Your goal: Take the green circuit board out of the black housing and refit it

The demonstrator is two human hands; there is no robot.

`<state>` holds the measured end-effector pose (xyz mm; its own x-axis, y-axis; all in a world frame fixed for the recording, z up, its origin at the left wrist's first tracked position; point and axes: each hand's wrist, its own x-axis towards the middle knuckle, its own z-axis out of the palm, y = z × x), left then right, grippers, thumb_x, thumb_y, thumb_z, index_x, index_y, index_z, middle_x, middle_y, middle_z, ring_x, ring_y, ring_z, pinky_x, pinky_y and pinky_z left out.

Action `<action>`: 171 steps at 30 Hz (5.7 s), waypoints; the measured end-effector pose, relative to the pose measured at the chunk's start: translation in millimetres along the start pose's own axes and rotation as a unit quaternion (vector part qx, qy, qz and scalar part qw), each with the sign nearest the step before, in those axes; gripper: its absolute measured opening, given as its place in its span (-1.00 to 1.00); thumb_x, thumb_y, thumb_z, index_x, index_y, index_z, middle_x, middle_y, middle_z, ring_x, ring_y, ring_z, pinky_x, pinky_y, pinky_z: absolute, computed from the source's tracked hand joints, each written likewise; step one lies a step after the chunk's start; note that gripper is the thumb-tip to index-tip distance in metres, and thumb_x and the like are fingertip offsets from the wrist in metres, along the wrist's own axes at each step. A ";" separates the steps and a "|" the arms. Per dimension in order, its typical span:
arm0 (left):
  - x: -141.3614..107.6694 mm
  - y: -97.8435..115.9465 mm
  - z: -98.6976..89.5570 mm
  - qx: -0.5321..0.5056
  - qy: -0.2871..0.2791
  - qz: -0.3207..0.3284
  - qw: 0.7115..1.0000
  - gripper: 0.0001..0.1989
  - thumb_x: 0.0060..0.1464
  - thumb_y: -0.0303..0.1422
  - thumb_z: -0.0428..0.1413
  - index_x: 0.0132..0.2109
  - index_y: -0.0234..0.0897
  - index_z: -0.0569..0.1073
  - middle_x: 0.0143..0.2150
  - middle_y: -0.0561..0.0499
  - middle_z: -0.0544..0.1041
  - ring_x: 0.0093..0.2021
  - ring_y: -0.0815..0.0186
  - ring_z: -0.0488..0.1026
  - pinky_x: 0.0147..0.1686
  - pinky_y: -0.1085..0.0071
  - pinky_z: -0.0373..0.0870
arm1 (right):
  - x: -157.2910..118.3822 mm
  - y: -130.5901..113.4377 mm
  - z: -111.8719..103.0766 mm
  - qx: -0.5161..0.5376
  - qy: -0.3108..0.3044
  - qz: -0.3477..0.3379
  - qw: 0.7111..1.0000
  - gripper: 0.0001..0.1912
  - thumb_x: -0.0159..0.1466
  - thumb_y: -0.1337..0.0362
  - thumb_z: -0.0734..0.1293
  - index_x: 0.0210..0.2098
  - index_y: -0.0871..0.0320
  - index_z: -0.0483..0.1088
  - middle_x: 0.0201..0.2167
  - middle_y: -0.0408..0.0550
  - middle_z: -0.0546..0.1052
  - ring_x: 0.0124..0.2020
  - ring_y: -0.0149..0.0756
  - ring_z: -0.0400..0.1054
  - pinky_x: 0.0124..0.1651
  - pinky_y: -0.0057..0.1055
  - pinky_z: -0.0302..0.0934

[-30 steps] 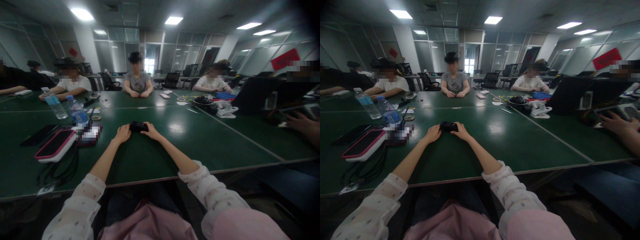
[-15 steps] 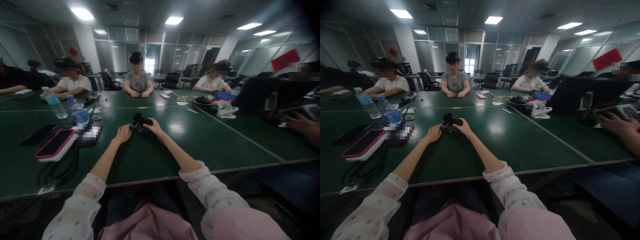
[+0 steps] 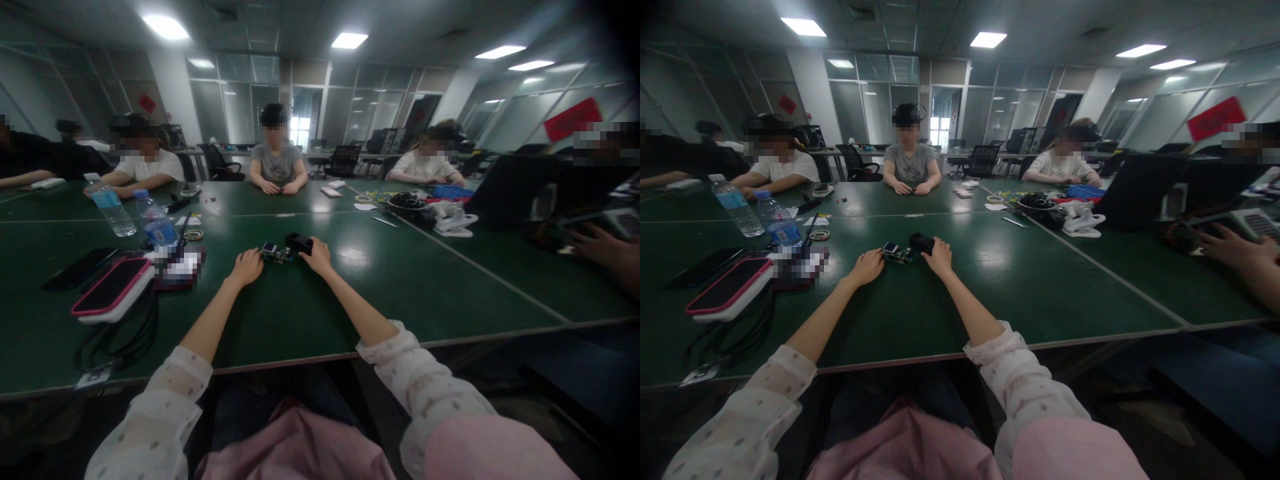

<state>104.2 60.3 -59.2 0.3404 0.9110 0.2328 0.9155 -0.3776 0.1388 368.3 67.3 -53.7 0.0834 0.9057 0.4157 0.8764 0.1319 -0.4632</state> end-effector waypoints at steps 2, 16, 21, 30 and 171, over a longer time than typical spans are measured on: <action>0.4 -0.9 1.2 -0.001 0.002 0.002 1.000 -0.56 0.29 -0.31 -0.21 0.23 -0.32 0.25 0.32 -0.18 0.20 0.32 0.10 0.09 0.23 0.02 0.07 | -0.5 -1.0 1.6 -0.004 0.009 0.003 1.000 -0.26 0.18 0.09 0.37 0.23 0.27 0.08 0.08 0.29 0.34 0.09 0.12 0.18 0.05 -0.02 0.15; -0.8 -0.7 -0.4 -0.013 0.003 0.000 1.000 -0.58 0.32 -0.25 -0.20 0.21 -0.29 0.27 0.32 -0.18 0.20 0.33 0.10 0.09 0.23 0.00 0.06 | -11.3 -27.1 -16.2 0.023 0.142 -0.061 0.988 -0.62 0.37 0.10 0.10 0.09 0.06 0.30 0.04 0.10 0.29 0.09 -0.03 0.08 0.05 -0.11 0.04; -0.7 -0.3 0.7 -0.012 0.009 -0.005 1.000 -0.55 0.33 -0.18 -0.24 0.20 -0.26 0.29 0.31 -0.17 0.22 0.32 0.09 0.11 0.21 0.00 0.08 | -16.8 -33.4 -17.5 -0.001 0.099 -0.095 0.991 -0.65 0.40 0.13 0.06 -0.04 -0.03 0.43 0.08 0.02 0.30 0.12 -0.05 0.03 0.04 -0.12 0.00; -1.2 -0.3 1.4 -0.009 0.011 -0.005 1.000 -0.55 0.34 -0.18 -0.24 0.20 -0.25 0.28 0.32 -0.15 0.21 0.32 0.11 0.10 0.23 0.03 0.05 | -16.9 -33.8 -17.1 0.008 0.043 -0.141 0.989 -0.59 0.39 0.05 0.07 -0.17 -0.01 0.52 0.08 -0.03 0.35 0.14 -0.06 0.02 0.03 -0.13 -0.01; -2.6 4.3 -1.7 -0.002 0.027 -0.005 1.000 -0.56 0.29 -0.29 -0.16 0.25 -0.32 0.19 0.28 -0.19 0.27 0.27 0.10 0.18 0.21 0.08 0.12 | -7.3 -36.8 -13.2 0.195 0.040 -0.127 0.972 -0.44 0.25 0.17 0.30 0.18 0.12 0.09 0.09 0.08 0.35 0.07 -0.10 0.24 0.08 -0.20 0.16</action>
<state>107.0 56.0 -57.6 0.3185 0.9048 0.2826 0.9180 -0.3687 0.1461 341.6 50.5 -29.4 -0.0629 0.7918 0.6075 0.6276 0.5046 -0.5928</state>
